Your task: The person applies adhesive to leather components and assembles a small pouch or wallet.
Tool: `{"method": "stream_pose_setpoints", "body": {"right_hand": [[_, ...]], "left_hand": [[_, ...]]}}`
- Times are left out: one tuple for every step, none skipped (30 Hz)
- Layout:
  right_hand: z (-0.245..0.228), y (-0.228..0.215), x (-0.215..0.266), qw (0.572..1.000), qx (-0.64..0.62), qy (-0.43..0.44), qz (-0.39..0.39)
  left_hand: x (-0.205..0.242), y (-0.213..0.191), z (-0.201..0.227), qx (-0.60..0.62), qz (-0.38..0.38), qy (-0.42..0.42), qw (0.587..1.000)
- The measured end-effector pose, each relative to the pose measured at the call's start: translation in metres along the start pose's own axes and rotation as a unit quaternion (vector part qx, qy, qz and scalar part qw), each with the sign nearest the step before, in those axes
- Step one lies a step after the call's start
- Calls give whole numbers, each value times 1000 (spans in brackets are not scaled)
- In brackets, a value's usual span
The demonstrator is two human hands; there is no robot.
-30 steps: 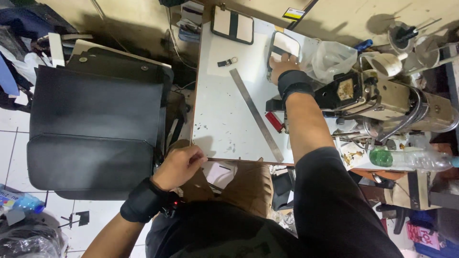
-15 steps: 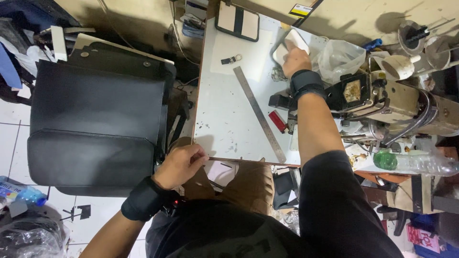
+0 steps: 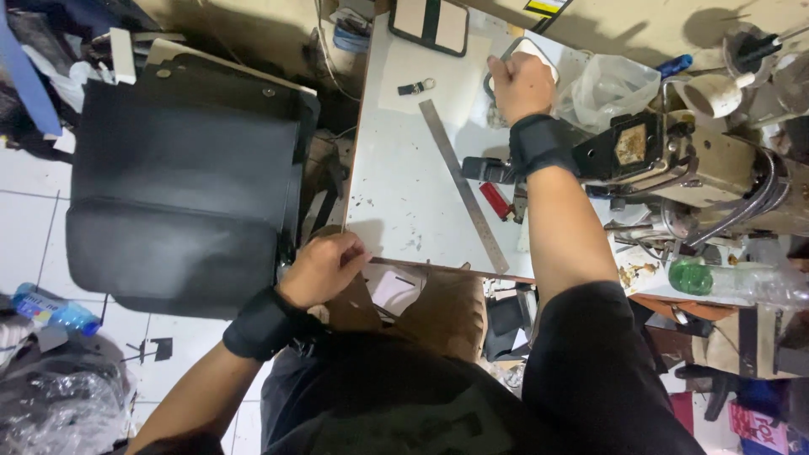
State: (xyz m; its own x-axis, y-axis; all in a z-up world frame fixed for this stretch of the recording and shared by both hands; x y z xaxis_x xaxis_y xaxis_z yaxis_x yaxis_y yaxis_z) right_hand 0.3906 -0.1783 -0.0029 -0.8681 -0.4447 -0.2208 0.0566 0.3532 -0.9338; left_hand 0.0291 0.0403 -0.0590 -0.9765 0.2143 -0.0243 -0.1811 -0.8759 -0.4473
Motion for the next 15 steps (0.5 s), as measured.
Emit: {"method": "stream_pose_setpoints", "body": {"right_hand": [[-8,-1,6,1000,-4,-3,-1],[-16,-1,12,999,-28,-26,2],[-25,-1,21,997,-52,-48,4],[-41,-4,36,997,-57,-51,1],[-57,-10,51,989,-122,-82,2],[-72,-16,67,976,-187,-112,2],[-81,-17,83,974,-193,-116,1],[-91,-20,99,969,-206,-135,3],[-99,-23,117,964,-217,-153,6],[-105,-28,134,963,-222,-155,7],[-108,-30,151,967,-228,-106,-40],[-111,-32,168,967,-232,-58,-88],[-103,-29,182,966,-236,-59,-87],[-97,-27,196,972,-198,-88,-85],[-92,-22,208,976,-161,-119,-84]], "left_hand": [[-1,1,-3,-2,3,-4,1000],[-1,3,-5,-4,-5,9,1000],[1,6,-7,-4,-13,20,1000],[3,5,-3,-5,-11,15,1000],[5,3,3,-22,4,43,999],[7,1,10,-39,17,71,997],[11,1,13,-43,20,66,997],[16,1,16,-51,35,65,996],[19,1,20,-60,48,66,995],[25,-3,26,-64,49,63,995],[31,-6,31,-60,51,32,996],[36,-9,36,-55,53,2,997],[43,-12,38,-59,54,-1,997],[50,-15,37,-40,62,-26,997],[59,-19,36,-20,73,-53,996]]}}
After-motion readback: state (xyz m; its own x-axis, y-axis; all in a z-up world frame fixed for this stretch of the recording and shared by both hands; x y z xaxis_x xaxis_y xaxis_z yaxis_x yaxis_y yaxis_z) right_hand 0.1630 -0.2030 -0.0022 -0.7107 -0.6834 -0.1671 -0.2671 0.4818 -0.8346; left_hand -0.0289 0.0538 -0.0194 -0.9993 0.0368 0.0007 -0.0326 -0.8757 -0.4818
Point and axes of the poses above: each hand's wrist, its own x-axis away from the middle knuckle, its own y-axis out of the palm, z = x × y, the point moved 3 cm from there along -x, towards the middle knuckle, and after that the axes turned 12 degrees about -z, right-handed, at the moved point
